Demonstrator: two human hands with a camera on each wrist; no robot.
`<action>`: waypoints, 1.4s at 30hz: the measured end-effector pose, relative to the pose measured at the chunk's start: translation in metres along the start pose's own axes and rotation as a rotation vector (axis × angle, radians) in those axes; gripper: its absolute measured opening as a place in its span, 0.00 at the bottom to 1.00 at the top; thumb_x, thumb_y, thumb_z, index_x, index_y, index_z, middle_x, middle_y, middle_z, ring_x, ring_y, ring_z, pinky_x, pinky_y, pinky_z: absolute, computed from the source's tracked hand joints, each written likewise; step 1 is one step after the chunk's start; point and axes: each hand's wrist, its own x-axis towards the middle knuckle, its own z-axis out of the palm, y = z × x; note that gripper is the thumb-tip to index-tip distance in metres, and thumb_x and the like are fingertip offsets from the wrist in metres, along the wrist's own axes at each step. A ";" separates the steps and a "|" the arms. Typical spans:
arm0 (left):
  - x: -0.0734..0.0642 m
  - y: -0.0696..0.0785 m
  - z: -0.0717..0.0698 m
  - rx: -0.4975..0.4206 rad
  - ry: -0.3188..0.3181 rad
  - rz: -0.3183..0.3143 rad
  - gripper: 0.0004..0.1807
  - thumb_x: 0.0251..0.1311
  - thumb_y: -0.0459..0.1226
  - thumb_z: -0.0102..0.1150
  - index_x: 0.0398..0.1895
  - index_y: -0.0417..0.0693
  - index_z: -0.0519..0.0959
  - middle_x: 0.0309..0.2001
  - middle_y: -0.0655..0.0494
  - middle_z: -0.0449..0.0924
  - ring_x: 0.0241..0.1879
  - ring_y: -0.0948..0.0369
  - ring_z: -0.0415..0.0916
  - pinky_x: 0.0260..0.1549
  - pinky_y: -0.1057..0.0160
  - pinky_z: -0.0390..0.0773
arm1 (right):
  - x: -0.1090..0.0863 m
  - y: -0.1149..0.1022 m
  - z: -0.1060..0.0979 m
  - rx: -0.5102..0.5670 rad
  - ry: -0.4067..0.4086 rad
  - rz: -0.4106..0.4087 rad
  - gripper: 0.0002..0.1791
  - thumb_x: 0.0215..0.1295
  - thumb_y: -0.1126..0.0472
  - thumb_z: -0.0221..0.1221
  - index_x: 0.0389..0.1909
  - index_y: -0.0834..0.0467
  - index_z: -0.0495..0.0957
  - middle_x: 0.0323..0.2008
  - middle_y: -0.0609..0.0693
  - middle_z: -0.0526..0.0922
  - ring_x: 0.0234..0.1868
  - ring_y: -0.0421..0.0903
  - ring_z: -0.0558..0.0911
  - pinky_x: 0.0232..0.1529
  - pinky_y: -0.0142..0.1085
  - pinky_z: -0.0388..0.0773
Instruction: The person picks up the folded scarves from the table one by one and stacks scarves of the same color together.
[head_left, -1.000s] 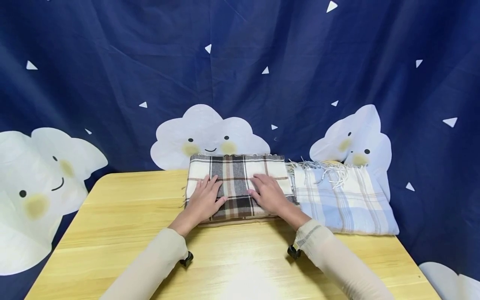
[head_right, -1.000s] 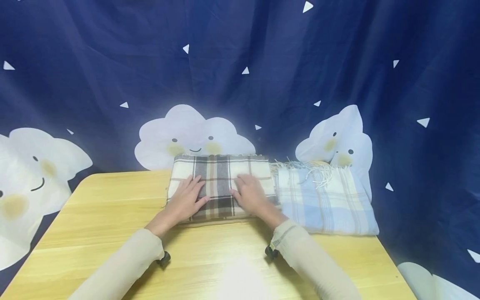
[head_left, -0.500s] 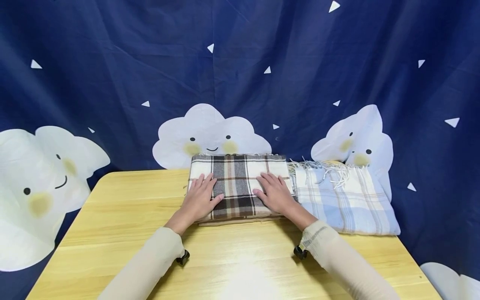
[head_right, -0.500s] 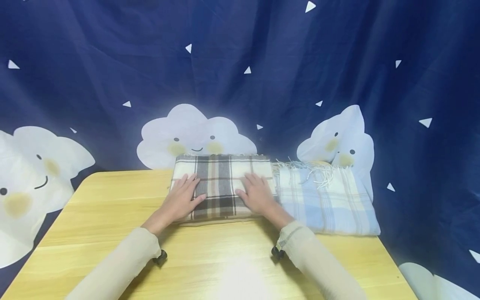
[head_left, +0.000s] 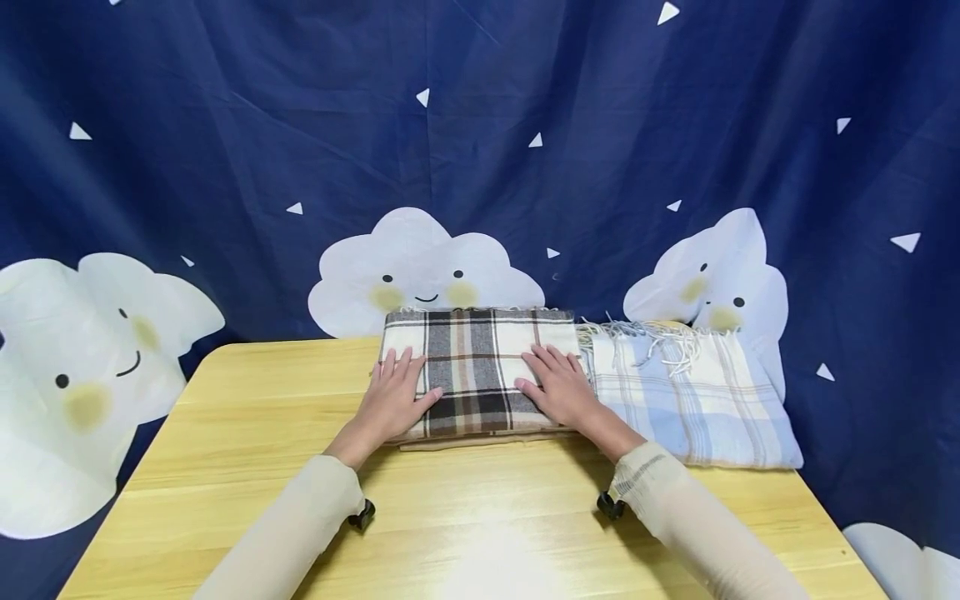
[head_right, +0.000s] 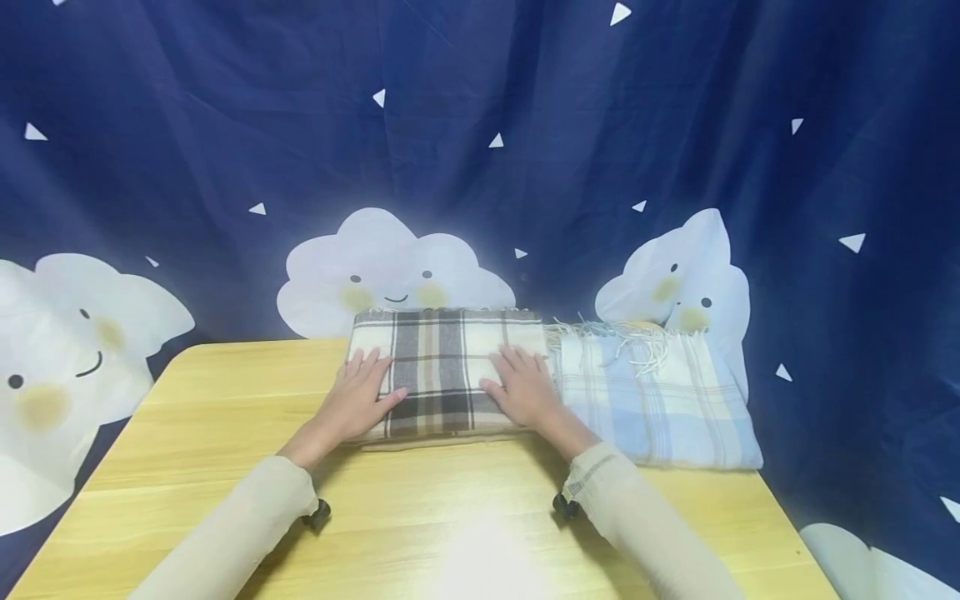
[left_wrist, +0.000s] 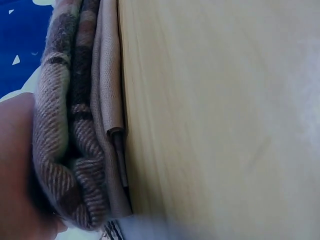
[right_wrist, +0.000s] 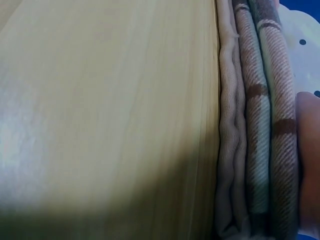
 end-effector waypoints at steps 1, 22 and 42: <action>0.000 0.000 0.000 -0.001 -0.001 -0.002 0.45 0.75 0.64 0.45 0.83 0.45 0.56 0.85 0.39 0.41 0.84 0.36 0.33 0.81 0.33 0.39 | -0.001 0.001 -0.001 0.005 0.003 0.001 0.37 0.80 0.37 0.46 0.80 0.53 0.61 0.82 0.57 0.58 0.83 0.62 0.54 0.81 0.66 0.46; -0.004 -0.014 -0.002 -0.036 -0.002 -0.019 0.47 0.75 0.65 0.43 0.82 0.40 0.55 0.84 0.35 0.39 0.84 0.39 0.33 0.80 0.33 0.44 | -0.008 0.028 -0.001 0.008 0.046 -0.040 0.34 0.81 0.44 0.48 0.77 0.60 0.65 0.79 0.62 0.63 0.81 0.65 0.59 0.80 0.61 0.57; -0.007 -0.023 -0.006 -0.047 -0.008 -0.037 0.48 0.75 0.65 0.42 0.83 0.39 0.52 0.84 0.36 0.37 0.84 0.37 0.35 0.79 0.30 0.44 | -0.013 0.035 -0.011 -0.010 0.028 -0.014 0.33 0.81 0.44 0.49 0.78 0.58 0.65 0.80 0.61 0.61 0.81 0.66 0.59 0.78 0.66 0.56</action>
